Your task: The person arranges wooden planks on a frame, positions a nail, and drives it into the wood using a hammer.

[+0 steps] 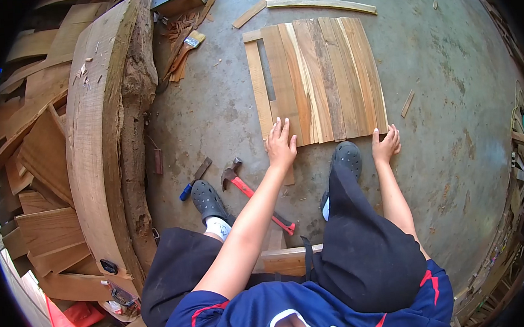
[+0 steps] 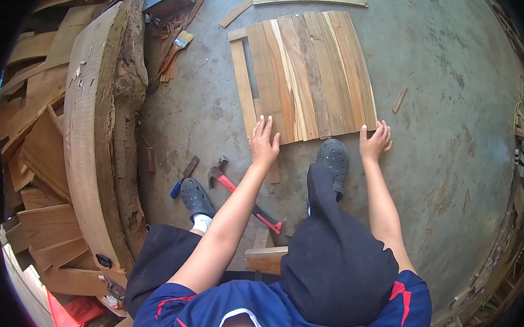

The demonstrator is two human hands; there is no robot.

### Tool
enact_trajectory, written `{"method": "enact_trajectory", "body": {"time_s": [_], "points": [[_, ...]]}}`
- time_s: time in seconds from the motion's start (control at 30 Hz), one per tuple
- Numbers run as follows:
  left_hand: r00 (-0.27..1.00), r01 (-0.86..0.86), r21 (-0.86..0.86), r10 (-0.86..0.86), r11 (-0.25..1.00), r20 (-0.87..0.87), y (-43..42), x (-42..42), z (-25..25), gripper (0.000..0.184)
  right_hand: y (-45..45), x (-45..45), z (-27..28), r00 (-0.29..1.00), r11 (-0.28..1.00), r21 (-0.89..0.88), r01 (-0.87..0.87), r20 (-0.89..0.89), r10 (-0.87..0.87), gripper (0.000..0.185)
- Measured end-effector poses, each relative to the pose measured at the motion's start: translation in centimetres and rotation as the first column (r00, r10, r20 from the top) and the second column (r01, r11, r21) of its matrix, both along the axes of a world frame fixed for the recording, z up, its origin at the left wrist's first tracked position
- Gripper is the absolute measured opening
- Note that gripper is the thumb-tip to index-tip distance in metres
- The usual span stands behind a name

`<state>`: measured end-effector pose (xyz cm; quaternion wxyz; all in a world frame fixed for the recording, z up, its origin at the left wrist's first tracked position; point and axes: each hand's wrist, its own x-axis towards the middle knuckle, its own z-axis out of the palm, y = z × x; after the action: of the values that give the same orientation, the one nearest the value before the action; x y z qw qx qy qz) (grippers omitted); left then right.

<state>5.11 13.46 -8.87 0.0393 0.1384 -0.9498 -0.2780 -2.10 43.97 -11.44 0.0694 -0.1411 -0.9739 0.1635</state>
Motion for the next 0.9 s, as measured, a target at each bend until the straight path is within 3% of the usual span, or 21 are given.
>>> {"method": "enact_trajectory", "body": {"time_s": [0.23, 0.3, 0.6, 0.8, 0.87, 0.9], "points": [[0.999, 0.048, 0.017, -0.049, 0.999, 0.015, -1.6, 0.2, 0.4, 0.054, -0.6, 0.5, 0.3, 0.999, 0.999, 0.028, 0.032, 0.025, -0.032, 0.052], [0.991, 0.12, 0.04, -0.117, 0.992, -0.07, -2.4, -0.1, 0.4, 0.052, -0.9, 0.2, 0.3, 0.999, 0.999, 0.033, 0.04, 0.03, -0.041, 0.052], [0.995, 0.1, 0.029, -0.099, 0.995, -0.029, -2.2, -0.3, 0.7, 0.05, -1.4, -0.1, 0.6, 0.996, 0.997, 0.034, 0.063, 0.059, -0.065, 0.053], [0.992, -0.074, 0.076, 0.081, 0.994, -0.101, -1.2, -1.4, 0.5, 0.033, -1.5, 0.1, 0.5, 0.997, 0.998, 0.019, 0.063, 0.033, -0.064, 0.054], [0.965, -0.262, 0.222, 0.257, 0.939, 0.052, -1.0, -2.1, 0.7, 0.026, -1.6, 0.2, 0.5, 0.998, 0.998, 0.027, 0.058, 0.028, -0.059, 0.054], [0.965, -0.263, 0.223, 0.257, 0.939, 0.053, -1.1, -2.3, 0.9, 0.026, -1.6, 0.2, 0.5, 0.998, 0.998, 0.031, 0.054, 0.035, -0.055, 0.054]]}}
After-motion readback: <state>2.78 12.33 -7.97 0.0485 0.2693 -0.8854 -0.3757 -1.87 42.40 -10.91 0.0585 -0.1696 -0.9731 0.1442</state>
